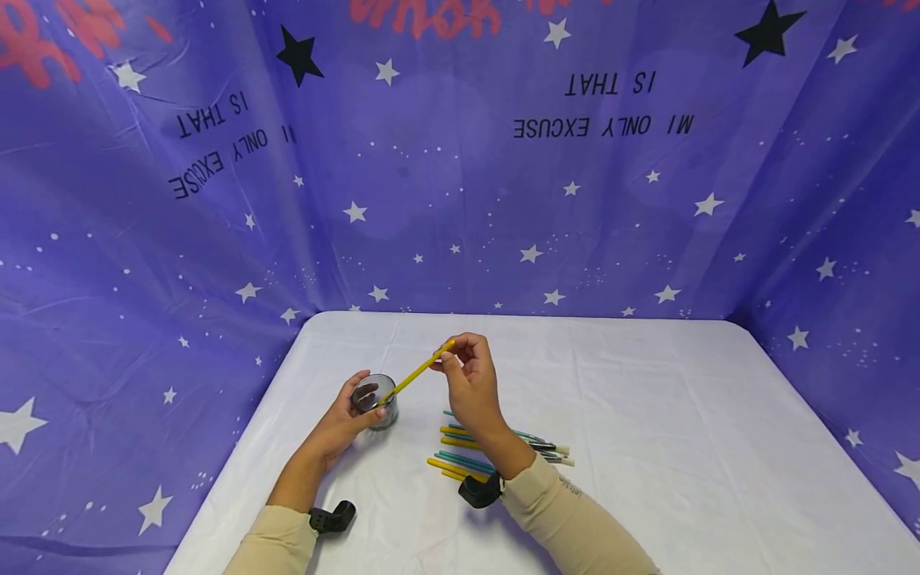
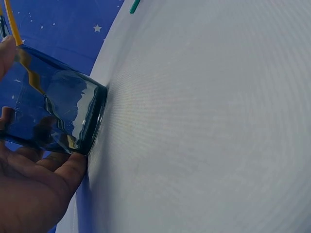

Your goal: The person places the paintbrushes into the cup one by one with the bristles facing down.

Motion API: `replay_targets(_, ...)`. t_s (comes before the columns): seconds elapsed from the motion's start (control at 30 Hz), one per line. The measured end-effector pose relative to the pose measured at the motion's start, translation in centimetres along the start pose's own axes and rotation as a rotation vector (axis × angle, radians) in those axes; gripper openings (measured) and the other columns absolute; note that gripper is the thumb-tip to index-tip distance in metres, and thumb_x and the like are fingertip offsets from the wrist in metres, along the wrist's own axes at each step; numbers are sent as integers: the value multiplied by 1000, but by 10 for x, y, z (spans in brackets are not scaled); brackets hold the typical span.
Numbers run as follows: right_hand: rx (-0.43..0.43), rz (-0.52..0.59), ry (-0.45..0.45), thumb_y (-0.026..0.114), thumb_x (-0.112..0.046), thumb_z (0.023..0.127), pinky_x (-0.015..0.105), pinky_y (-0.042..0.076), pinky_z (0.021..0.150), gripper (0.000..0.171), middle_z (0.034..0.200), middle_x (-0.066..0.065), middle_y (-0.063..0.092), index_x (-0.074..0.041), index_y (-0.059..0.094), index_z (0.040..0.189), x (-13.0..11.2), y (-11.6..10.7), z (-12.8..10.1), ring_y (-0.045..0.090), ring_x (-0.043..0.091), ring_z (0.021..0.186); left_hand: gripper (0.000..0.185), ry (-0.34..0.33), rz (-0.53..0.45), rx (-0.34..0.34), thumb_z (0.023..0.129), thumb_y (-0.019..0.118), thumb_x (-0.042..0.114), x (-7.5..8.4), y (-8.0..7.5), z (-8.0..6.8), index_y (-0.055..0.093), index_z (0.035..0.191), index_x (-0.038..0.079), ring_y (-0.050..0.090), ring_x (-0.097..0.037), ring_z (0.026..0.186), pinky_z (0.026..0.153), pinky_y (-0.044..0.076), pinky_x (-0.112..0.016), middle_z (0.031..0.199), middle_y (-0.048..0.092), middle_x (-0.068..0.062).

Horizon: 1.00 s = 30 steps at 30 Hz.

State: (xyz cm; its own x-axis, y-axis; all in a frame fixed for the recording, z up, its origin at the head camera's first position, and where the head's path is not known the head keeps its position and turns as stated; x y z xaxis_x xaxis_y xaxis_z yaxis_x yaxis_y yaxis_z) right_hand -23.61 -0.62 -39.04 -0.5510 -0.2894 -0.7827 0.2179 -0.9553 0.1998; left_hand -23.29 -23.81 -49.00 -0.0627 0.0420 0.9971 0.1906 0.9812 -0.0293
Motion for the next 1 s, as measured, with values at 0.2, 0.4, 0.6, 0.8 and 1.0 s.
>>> replay_targets(0.2,15,-8,56,49,10,100,42,54,86,17,110,31,48,10,41,115,12,7,-6,56,42,101,84,-15,12,0,95,66,3,0,0,0,11,157,12,28,-39,141,91,40,-17,156,27,-23)
replay_targets(0.4,-4,-40,24,47,15,98,45,55,82,16,106,32,48,15,40,112,4,17,-10,58,38,95,84,-24,25,14,94,67,4,2,0,-1,12,157,13,33,-37,138,92,41,-18,155,29,-23)
replay_targets(0.6,-37,-94,39,48,13,98,43,55,80,13,103,29,51,12,42,110,1,22,-13,59,42,92,85,-29,38,21,94,68,6,2,0,-1,12,157,14,35,-35,137,94,41,-22,155,29,-22)
replay_targets(0.8,-71,-145,151,50,9,99,37,55,81,13,105,28,54,11,44,111,19,21,-16,61,40,97,85,-24,38,31,93,69,5,2,0,0,13,157,13,36,-35,136,94,41,-22,155,30,-23)
replay_targets(1.0,-72,-186,225,53,5,100,31,55,79,14,106,22,56,6,47,112,50,14,-21,62,40,100,85,-19,25,27,93,69,4,1,-1,1,13,157,12,36,-35,136,92,42,-19,154,31,-23)
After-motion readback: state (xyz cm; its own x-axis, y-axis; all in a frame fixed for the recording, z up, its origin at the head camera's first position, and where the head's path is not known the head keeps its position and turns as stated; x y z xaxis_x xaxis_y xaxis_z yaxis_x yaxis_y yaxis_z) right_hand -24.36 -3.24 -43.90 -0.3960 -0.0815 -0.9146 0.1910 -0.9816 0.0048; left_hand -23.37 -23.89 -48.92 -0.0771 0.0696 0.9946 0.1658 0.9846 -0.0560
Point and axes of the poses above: each hand's wrist, its own z-axis towards the middle knuckle, its own y-axis out of the palm, x = y × z, the point moved 4 cm from there along z, towards the middle knuckle
